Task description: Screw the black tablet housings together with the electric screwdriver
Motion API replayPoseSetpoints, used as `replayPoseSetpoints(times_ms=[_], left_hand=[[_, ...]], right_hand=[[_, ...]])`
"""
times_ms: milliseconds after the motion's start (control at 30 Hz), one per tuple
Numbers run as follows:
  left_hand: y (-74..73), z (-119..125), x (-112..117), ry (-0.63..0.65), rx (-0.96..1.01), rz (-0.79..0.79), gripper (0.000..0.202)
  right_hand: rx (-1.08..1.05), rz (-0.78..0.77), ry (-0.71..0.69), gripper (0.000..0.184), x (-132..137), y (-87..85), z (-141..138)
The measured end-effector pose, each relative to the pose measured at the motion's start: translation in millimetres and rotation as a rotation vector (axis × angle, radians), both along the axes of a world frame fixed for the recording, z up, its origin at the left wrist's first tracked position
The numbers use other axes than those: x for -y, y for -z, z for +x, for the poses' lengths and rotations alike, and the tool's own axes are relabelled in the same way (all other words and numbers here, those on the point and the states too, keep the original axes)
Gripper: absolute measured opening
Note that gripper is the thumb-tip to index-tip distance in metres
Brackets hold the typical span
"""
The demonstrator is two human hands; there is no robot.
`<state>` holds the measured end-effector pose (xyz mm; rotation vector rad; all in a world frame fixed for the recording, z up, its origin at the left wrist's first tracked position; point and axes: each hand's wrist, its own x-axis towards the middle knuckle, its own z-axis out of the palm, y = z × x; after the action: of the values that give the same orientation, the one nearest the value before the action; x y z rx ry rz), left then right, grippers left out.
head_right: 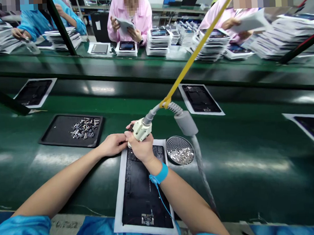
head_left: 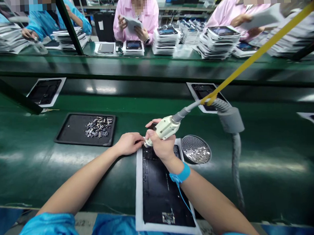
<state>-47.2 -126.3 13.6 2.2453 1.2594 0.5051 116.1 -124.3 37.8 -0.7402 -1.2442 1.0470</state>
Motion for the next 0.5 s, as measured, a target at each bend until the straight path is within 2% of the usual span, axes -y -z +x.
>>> replayPoseSetpoints(times_ms=[300,500], left_hand=[[-0.9,-0.9,1.2,0.026,0.048,-0.006,0.018],[-1.0,-2.3,1.5,0.07,0.061,-0.005,0.007]], right_hand=[[-0.028,0.027,-0.025,0.03,-0.9,-2.7,0.8],[-0.035,0.026,-0.016,0.03,0.5,-7.7,0.1]])
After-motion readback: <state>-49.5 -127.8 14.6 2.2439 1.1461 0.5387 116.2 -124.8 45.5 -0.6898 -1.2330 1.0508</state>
